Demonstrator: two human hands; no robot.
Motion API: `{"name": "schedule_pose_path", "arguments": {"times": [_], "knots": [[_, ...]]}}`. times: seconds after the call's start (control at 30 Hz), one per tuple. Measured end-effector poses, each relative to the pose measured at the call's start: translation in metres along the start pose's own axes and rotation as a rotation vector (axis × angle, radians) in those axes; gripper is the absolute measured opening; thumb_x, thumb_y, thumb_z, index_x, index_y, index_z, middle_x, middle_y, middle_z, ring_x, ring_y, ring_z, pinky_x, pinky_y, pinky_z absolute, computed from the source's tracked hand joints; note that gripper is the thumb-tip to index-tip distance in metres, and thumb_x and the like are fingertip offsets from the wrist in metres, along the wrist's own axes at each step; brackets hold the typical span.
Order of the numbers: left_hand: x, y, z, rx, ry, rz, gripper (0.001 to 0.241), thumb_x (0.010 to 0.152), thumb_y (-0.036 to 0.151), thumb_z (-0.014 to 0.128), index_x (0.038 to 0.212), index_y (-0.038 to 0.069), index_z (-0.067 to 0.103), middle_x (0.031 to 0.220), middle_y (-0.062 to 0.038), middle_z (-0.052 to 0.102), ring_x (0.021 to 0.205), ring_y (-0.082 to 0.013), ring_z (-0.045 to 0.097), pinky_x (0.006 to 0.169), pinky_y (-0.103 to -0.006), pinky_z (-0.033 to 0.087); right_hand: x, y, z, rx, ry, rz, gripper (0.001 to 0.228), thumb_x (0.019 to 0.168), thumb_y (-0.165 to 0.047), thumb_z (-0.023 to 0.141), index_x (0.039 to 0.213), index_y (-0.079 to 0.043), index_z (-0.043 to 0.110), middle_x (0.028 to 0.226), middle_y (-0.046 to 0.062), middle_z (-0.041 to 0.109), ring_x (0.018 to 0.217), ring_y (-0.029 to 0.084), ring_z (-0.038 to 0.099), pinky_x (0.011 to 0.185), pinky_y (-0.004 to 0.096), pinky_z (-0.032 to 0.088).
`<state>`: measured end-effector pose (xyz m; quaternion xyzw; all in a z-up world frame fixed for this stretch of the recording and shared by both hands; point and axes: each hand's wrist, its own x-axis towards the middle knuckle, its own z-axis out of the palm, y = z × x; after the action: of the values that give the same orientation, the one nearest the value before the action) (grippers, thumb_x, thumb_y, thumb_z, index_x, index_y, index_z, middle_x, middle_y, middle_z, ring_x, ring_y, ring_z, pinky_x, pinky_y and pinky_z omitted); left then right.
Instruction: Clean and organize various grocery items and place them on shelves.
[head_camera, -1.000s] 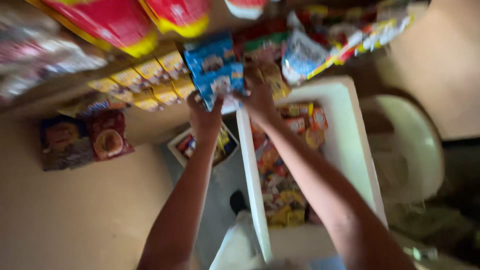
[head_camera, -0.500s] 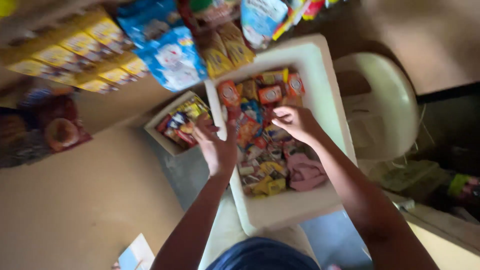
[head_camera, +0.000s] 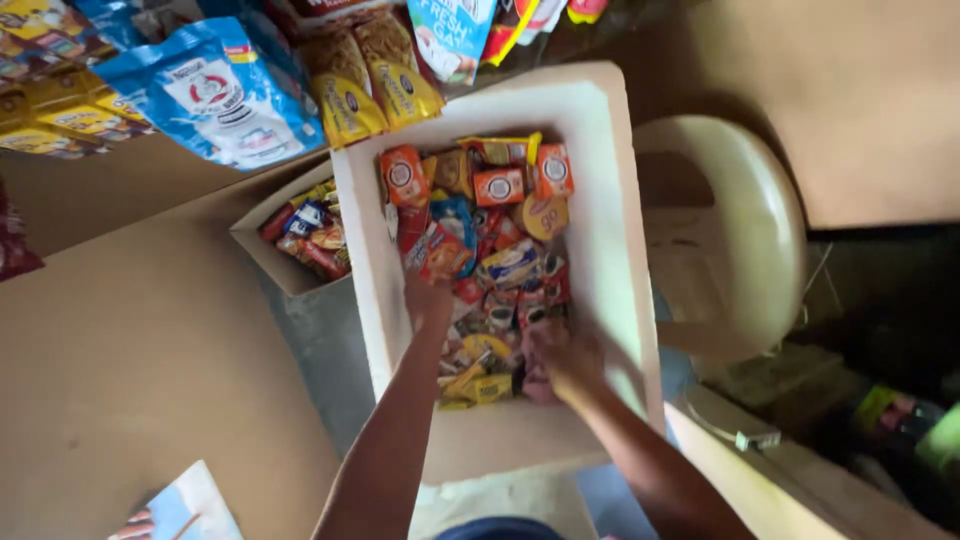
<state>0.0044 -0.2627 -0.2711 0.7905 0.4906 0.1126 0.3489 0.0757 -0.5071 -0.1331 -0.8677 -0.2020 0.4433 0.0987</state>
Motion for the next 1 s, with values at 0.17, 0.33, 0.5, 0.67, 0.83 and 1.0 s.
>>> {"name": "schedule_pose_path", "arguments": {"times": [0.17,0.33,0.5,0.67,0.83,1.0], "knots": [[0.025,-0.025,0.031,-0.306,-0.067,-0.393,0.055,0.075,0.022,0.084,0.121,-0.001,0.063,0.109,-0.022,0.073,0.099,-0.0390,0.071,0.085,-0.0475,0.056,0.029,0.029,0.001,0.114,-0.076,0.088,0.025,0.102,-0.020,0.054,0.115,-0.020,0.075,0.118,0.010,0.077,0.105,0.025,0.075,0.092,0.038,0.059],[0.036,-0.061,0.060,-0.389,-0.114,-0.697,0.048,0.069,0.015,0.088,0.110,-0.001,0.070,0.099,-0.019,0.075,0.084,-0.0337,0.071,0.072,-0.0454,0.056,0.030,-0.010,-0.057,0.060,-0.058,-0.074,0.037,0.090,-0.001,0.062,0.119,-0.020,0.073,0.126,0.008,0.072,0.111,0.023,0.073,0.095,0.032,0.060],[0.031,-0.053,0.062,-0.805,-0.060,-0.795,0.023,0.079,0.019,0.083,0.094,0.002,0.076,0.084,-0.012,0.076,0.064,-0.0219,0.071,0.051,-0.0381,0.055,0.057,-0.060,-0.113,0.329,-0.110,-0.051,0.041,0.089,-0.003,0.066,0.128,-0.017,0.065,0.133,0.009,0.065,0.117,0.025,0.067,0.095,0.031,0.057],[0.011,-0.016,0.019,-0.826,-0.148,-0.811,0.026,0.084,0.013,0.079,0.107,0.002,0.071,0.090,-0.014,0.073,0.068,-0.0264,0.068,0.058,-0.0415,0.053,0.073,-0.050,-0.100,0.541,0.009,-0.273,0.047,0.084,0.004,0.060,0.129,-0.008,0.065,0.126,0.011,0.073,0.116,0.025,0.070,0.100,0.034,0.056],[-0.021,0.040,-0.041,-1.460,-0.386,-0.732,0.046,0.084,0.001,0.066,0.128,0.007,0.054,0.113,-0.014,0.072,0.093,-0.0291,0.075,0.074,-0.0453,0.064,0.034,-0.080,-0.111,0.762,0.067,-0.302,0.051,0.082,0.004,0.060,0.132,-0.005,0.065,0.125,0.013,0.073,0.116,0.026,0.070,0.102,0.035,0.055],[-0.070,0.154,-0.126,-1.745,-0.846,-0.710,0.048,0.094,0.020,0.059,0.140,0.009,0.053,0.128,-0.016,0.065,0.112,-0.0309,0.067,0.086,-0.0427,0.061,-0.029,-0.124,-0.111,0.214,0.343,-0.729,0.059,0.094,-0.040,0.064,0.147,-0.018,0.047,0.149,0.017,0.051,0.134,0.034,0.051,0.099,0.045,0.054]]}}
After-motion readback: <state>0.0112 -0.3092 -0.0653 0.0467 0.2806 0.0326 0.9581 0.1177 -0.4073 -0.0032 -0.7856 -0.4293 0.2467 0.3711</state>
